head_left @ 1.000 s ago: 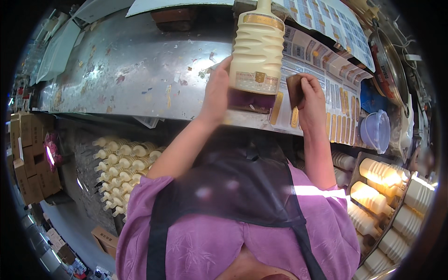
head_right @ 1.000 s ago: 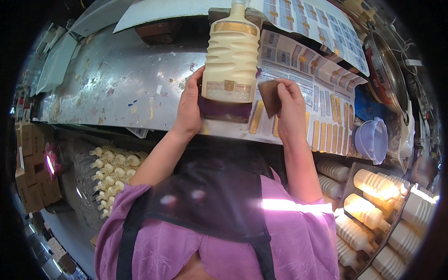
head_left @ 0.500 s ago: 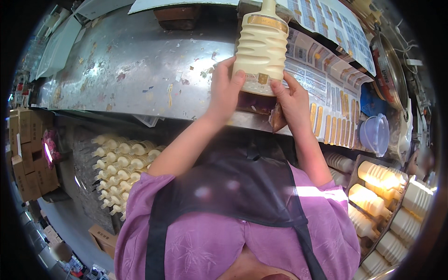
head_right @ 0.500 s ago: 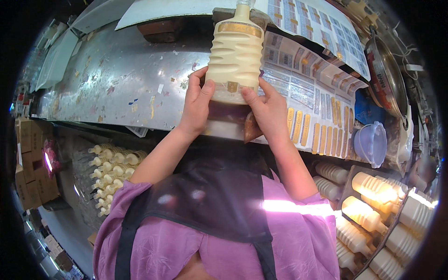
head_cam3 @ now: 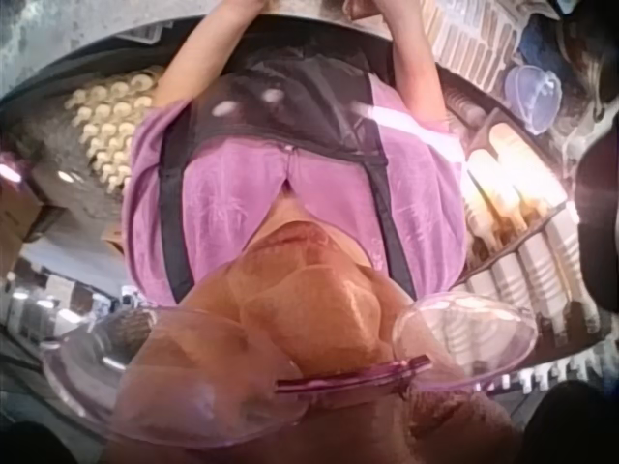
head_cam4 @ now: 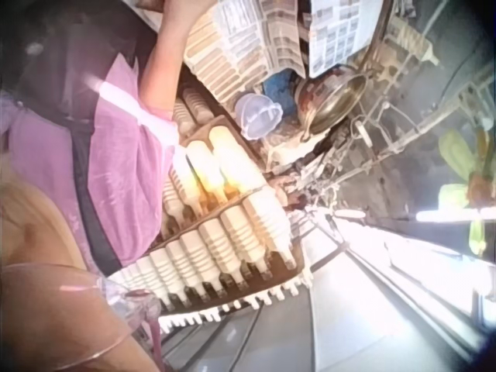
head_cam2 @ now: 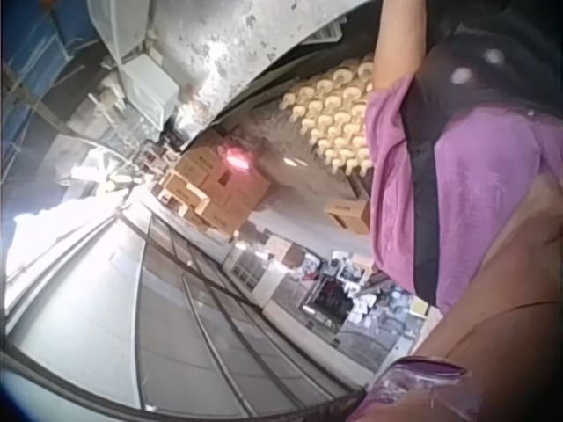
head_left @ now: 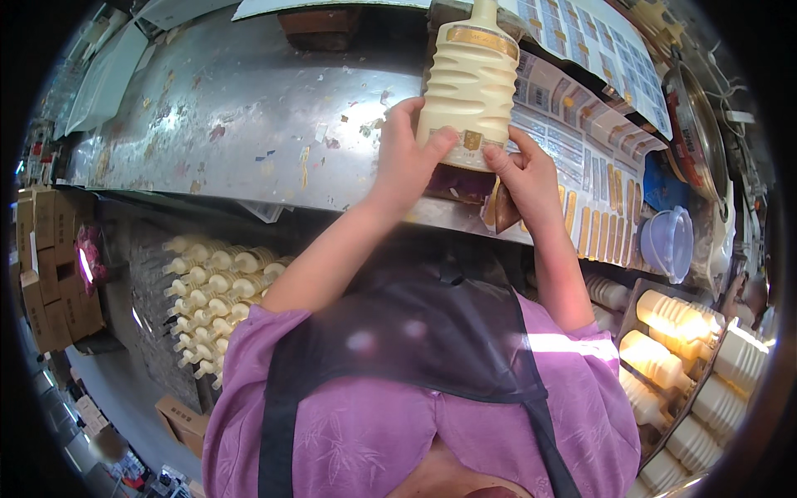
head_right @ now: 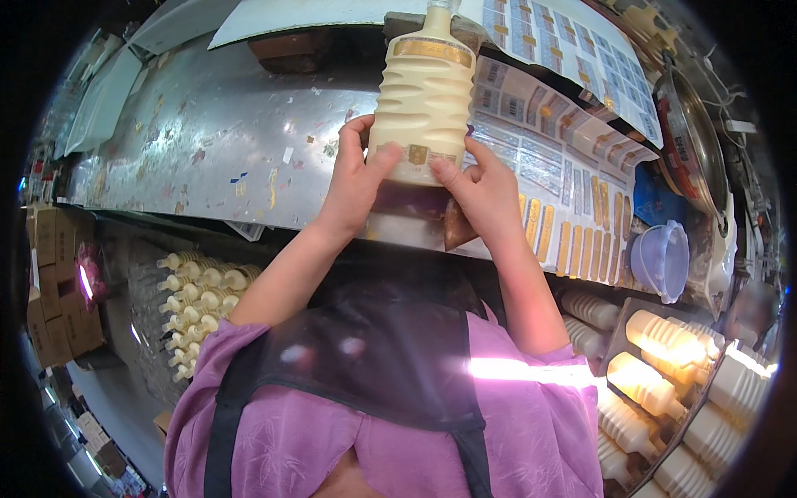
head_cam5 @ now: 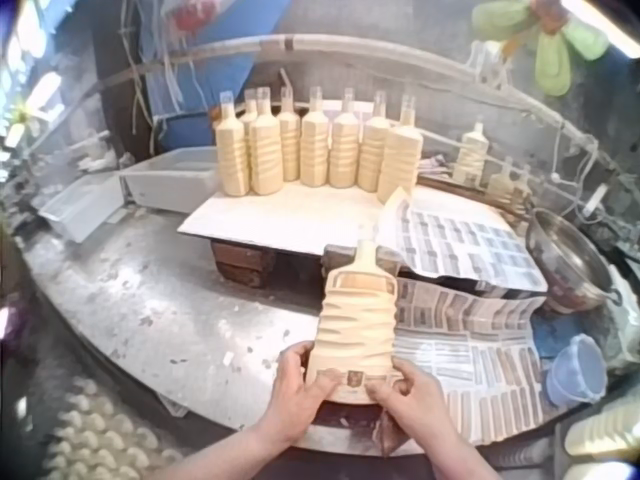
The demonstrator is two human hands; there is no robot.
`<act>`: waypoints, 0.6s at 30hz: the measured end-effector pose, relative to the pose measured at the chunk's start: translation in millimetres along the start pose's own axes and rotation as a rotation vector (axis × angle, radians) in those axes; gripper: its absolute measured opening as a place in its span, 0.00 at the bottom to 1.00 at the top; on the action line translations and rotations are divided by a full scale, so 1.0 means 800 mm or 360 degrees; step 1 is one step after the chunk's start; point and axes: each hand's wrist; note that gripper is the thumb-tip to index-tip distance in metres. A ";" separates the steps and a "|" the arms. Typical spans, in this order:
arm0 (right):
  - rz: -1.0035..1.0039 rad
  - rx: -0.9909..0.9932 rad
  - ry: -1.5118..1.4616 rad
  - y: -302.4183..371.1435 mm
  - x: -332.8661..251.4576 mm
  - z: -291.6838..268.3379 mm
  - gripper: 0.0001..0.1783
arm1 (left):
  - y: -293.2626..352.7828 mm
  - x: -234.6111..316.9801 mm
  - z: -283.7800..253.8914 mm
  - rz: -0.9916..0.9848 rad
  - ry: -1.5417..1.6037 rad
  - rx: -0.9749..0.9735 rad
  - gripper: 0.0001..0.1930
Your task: The person repeatedly picks up beige plastic bottles, applies rectangular labels to their sides, smooths them down, and places the labeled bottles on a nearby shelf. The process is repeated for multiple bottles in a continuous sequence.
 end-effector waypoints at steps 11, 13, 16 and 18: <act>-0.0071 0.0002 0.0014 -0.005 0.009 0.000 0.35 | 0.003 0.015 -0.003 -0.0080 0.0275 -0.0082 0.26; -0.0074 0.0008 0.0011 -0.004 0.009 0.001 0.35 | 0.004 0.011 -0.003 -0.0072 0.0248 -0.0080 0.26; -0.0082 0.0013 -0.0003 -0.003 0.009 0.002 0.35 | 0.004 0.009 -0.002 -0.0020 0.0236 -0.0066 0.26; -0.0088 0.0015 -0.0001 -0.002 0.008 0.002 0.35 | 0.003 0.009 -0.001 -0.0022 0.0253 -0.0058 0.26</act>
Point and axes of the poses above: each hand's wrist, its own y-axis away from the middle knuckle, its own z-axis out of the palm, x = y × z, and after that the axes turned 13 degrees about z, right-handed
